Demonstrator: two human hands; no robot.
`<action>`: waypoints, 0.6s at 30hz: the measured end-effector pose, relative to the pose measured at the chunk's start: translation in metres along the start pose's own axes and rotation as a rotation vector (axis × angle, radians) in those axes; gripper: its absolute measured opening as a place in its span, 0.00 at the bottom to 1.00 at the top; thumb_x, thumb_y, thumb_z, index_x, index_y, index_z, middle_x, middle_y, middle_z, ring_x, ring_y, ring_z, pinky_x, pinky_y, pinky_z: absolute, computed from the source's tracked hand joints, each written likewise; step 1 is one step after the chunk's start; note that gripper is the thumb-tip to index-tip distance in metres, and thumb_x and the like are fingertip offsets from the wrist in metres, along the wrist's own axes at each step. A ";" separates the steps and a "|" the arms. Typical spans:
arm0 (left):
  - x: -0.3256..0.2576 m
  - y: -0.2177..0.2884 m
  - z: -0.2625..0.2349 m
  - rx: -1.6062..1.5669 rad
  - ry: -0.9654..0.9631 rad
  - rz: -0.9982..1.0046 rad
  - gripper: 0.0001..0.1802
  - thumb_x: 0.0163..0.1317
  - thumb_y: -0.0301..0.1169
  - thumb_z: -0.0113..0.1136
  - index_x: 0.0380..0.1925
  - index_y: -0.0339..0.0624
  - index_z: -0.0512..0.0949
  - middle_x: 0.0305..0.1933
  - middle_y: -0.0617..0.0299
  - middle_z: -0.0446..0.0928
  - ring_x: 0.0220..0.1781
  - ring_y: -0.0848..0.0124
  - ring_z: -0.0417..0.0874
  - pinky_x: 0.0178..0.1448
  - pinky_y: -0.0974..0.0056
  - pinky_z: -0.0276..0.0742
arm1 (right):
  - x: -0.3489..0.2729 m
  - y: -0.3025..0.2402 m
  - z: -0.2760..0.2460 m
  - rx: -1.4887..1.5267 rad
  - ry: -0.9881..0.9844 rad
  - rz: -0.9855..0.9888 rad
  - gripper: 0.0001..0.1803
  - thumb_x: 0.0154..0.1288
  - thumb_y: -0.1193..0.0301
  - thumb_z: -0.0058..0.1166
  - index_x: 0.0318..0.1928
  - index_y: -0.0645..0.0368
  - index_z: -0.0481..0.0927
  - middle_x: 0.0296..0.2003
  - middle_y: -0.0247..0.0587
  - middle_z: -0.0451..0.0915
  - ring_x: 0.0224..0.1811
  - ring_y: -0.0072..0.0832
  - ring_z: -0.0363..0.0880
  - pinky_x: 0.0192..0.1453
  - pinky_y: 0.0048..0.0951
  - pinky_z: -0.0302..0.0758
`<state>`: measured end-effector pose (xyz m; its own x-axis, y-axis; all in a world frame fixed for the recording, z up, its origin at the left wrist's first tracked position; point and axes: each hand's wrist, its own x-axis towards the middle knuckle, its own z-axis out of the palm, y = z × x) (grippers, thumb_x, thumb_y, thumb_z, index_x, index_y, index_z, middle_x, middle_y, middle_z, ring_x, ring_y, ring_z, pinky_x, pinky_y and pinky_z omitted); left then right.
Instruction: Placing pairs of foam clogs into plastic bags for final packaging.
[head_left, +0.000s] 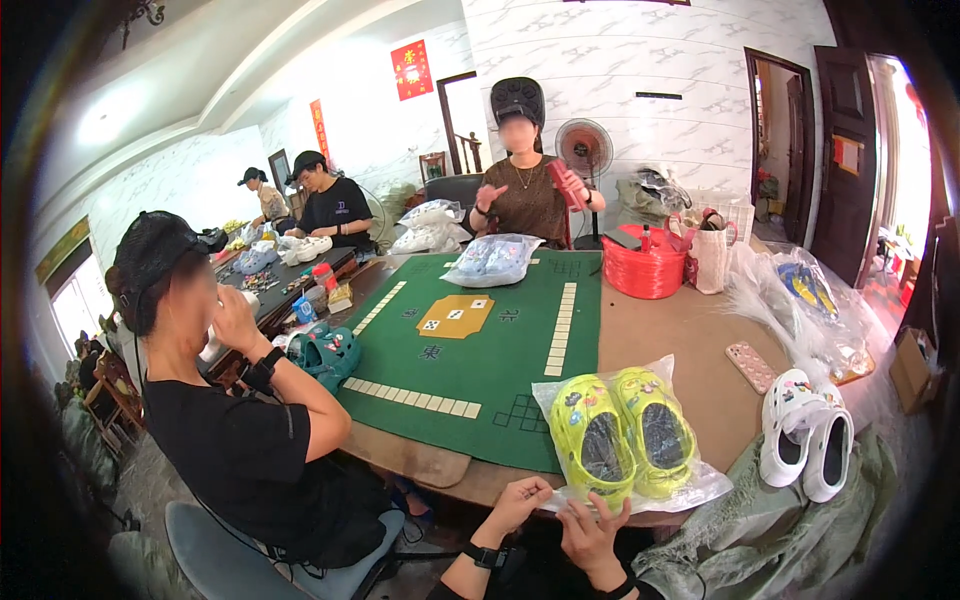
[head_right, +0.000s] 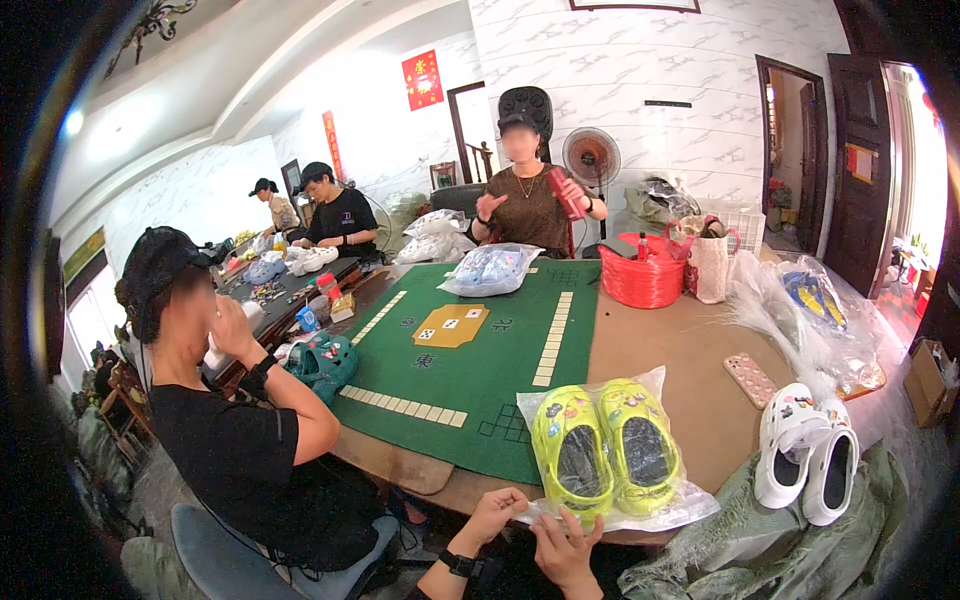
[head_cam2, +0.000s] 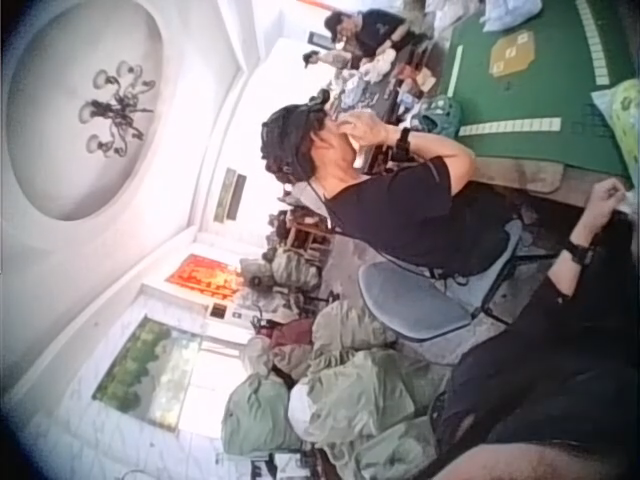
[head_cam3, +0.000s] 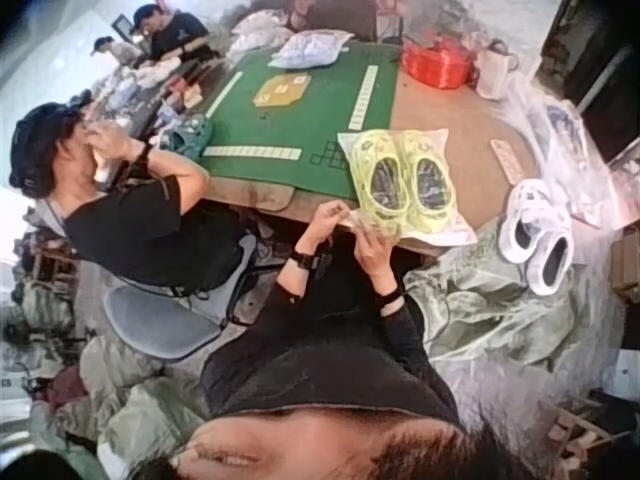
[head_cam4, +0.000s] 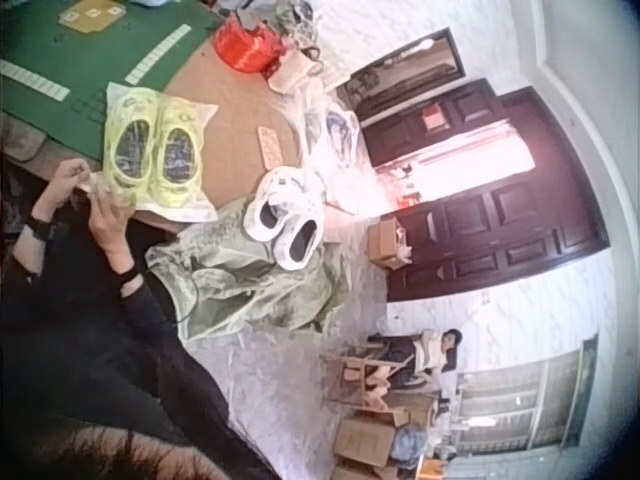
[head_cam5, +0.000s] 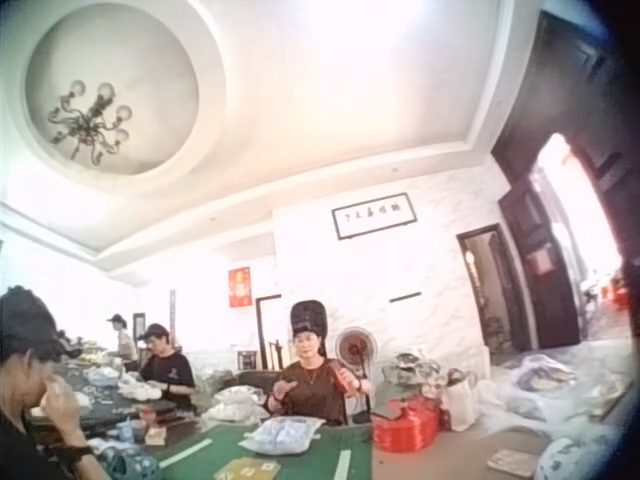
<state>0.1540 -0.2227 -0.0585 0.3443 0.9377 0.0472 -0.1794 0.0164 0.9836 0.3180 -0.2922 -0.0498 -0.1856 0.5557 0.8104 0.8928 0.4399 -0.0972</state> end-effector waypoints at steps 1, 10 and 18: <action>0.001 -0.002 -0.001 -0.033 -0.007 0.010 0.07 0.65 0.30 0.58 0.33 0.38 0.77 0.30 0.71 0.74 0.31 0.84 0.71 0.35 0.78 0.66 | -0.002 0.003 -0.001 -0.015 0.018 0.020 0.02 0.57 0.66 0.58 0.32 0.45 0.81 0.47 0.20 0.76 0.60 0.29 0.67 0.70 0.62 0.41; 0.004 -0.018 -0.004 -0.456 0.211 0.126 0.06 0.67 0.30 0.54 0.32 0.41 0.74 0.29 0.71 0.73 0.28 0.83 0.67 0.34 0.76 0.63 | 0.001 0.028 -0.022 -0.086 0.073 0.011 0.04 0.56 0.66 0.60 0.33 0.44 0.79 0.47 0.20 0.75 0.59 0.30 0.66 0.69 0.61 0.44; 0.006 -0.012 -0.002 -0.732 0.320 0.115 0.06 0.69 0.32 0.51 0.34 0.43 0.72 0.27 0.72 0.69 0.26 0.82 0.66 0.34 0.76 0.64 | 0.009 0.034 -0.037 -0.029 0.116 0.022 0.07 0.53 0.72 0.60 0.33 0.49 0.77 0.44 0.29 0.76 0.54 0.36 0.69 0.67 0.60 0.51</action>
<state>0.1563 -0.2167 -0.0700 0.0264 0.9995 -0.0195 -0.7941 0.0328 0.6069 0.3616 -0.2985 -0.0248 -0.1183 0.4787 0.8700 0.9080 0.4067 -0.1003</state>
